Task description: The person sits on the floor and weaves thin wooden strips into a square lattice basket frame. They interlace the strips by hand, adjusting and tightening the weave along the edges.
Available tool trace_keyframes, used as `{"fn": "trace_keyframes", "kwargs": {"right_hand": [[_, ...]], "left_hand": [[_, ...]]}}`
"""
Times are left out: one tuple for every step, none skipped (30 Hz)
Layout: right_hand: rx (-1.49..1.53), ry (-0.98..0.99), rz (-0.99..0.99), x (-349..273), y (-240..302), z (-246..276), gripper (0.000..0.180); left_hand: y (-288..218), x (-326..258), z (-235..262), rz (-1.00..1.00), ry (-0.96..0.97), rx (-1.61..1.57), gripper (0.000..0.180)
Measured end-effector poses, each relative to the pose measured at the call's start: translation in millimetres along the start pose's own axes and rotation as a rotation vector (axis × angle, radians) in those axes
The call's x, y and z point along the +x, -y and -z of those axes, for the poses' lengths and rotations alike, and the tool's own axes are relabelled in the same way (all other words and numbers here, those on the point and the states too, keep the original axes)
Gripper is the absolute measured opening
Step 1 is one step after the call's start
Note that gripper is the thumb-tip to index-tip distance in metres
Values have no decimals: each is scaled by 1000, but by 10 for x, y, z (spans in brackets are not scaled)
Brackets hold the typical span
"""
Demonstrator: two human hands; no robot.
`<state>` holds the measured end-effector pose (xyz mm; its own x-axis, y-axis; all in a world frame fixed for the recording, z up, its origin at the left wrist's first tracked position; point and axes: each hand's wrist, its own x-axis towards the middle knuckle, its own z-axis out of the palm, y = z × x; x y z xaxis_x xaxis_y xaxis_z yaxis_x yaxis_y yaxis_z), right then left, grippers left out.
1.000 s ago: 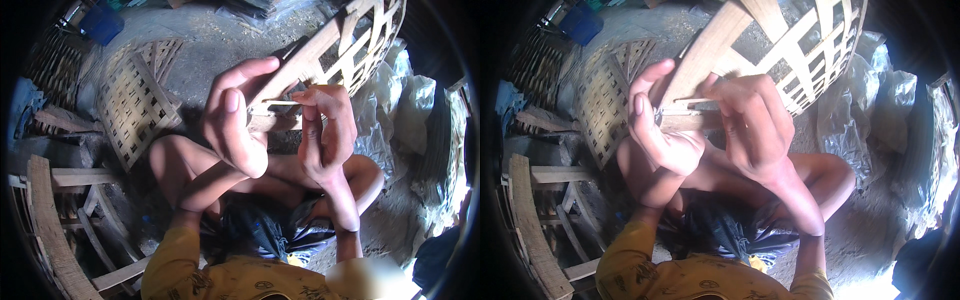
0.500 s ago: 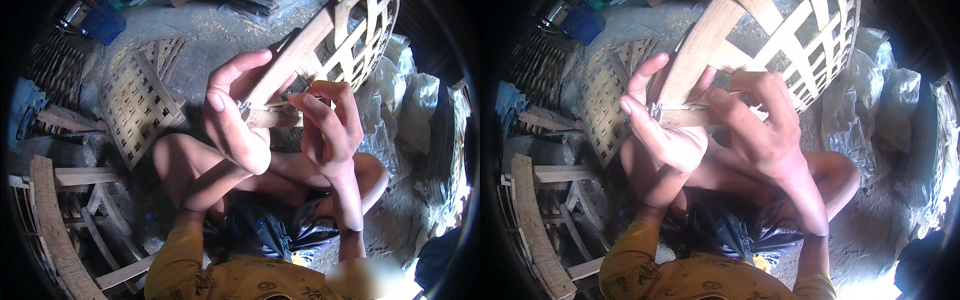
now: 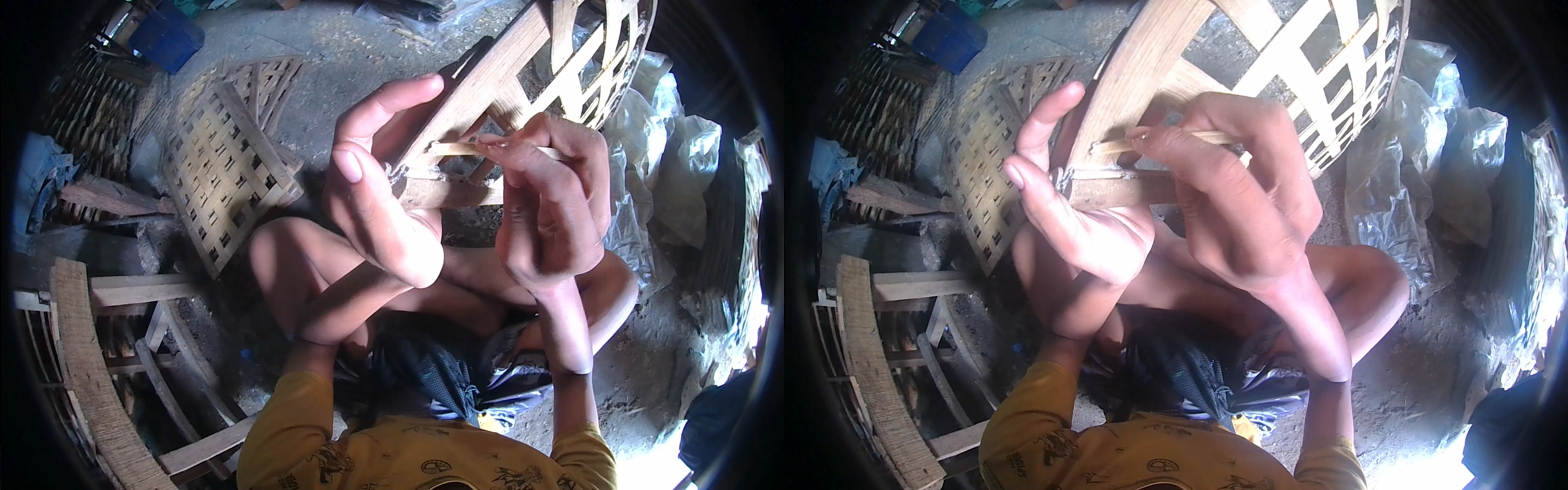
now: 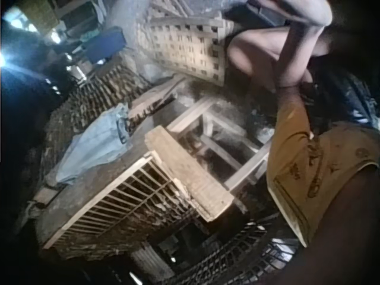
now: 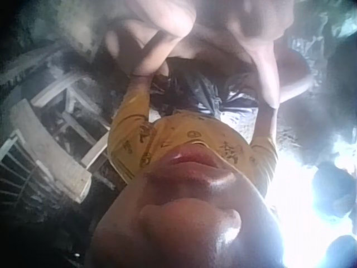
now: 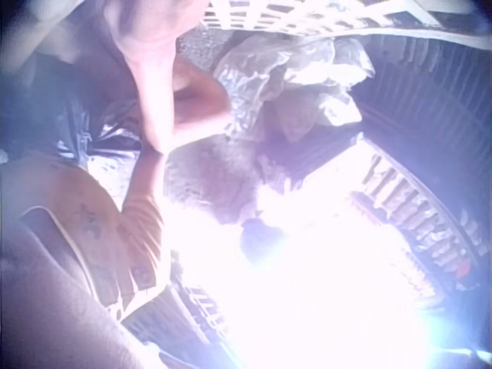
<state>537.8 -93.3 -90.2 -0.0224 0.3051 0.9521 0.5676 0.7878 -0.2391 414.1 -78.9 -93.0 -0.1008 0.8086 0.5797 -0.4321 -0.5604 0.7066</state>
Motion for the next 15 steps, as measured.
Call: {"fn": "trace_keyframes", "kwargs": {"right_hand": [[39,-18,-13,-7,-4,-38,32],[76,-37,-26,-17,-7,-70,32],[86,-65,-12,-19,-10,-126,36],[55,-33,-8,-14,-1,-104,38],[25,0,-1,-5,4,-87,40],[-4,32,6,5,8,-69,42],[-23,65,12,11,6,-65,42],[-24,97,0,14,-3,-49,42],[-26,128,-12,13,-10,-36,42],[-33,162,-23,9,-21,-17,42],[-14,185,-44,-14,-57,-8,42],[5,207,-65,-23,-91,12,41],[-24,243,-68,-10,-122,38,41],[-54,280,-72,4,-160,74,40],[-83,316,-75,21,-192,107,40]], "left_hand": [[3,3,0,-14,-17,-24,67],[50,20,-4,-55,-33,-71,66],[73,30,-3,-95,-49,-119,64],[74,35,-3,-93,-58,-121,64],[73,41,-7,-90,-66,-123,63],[74,48,-9,-86,-74,-126,63],[72,70,3,-86,-98,-121,61],[67,85,31,-75,-67,-66,63],[61,98,75,-63,-36,-11,64],[72,111,110,-51,-6,36,66],[94,132,140,-69,12,54,66],[118,139,159,-67,13,53,66],[123,145,184,-66,14,59,66],[122,151,196,-66,14,65,66],[121,156,188,-76,12,64,66]]}}
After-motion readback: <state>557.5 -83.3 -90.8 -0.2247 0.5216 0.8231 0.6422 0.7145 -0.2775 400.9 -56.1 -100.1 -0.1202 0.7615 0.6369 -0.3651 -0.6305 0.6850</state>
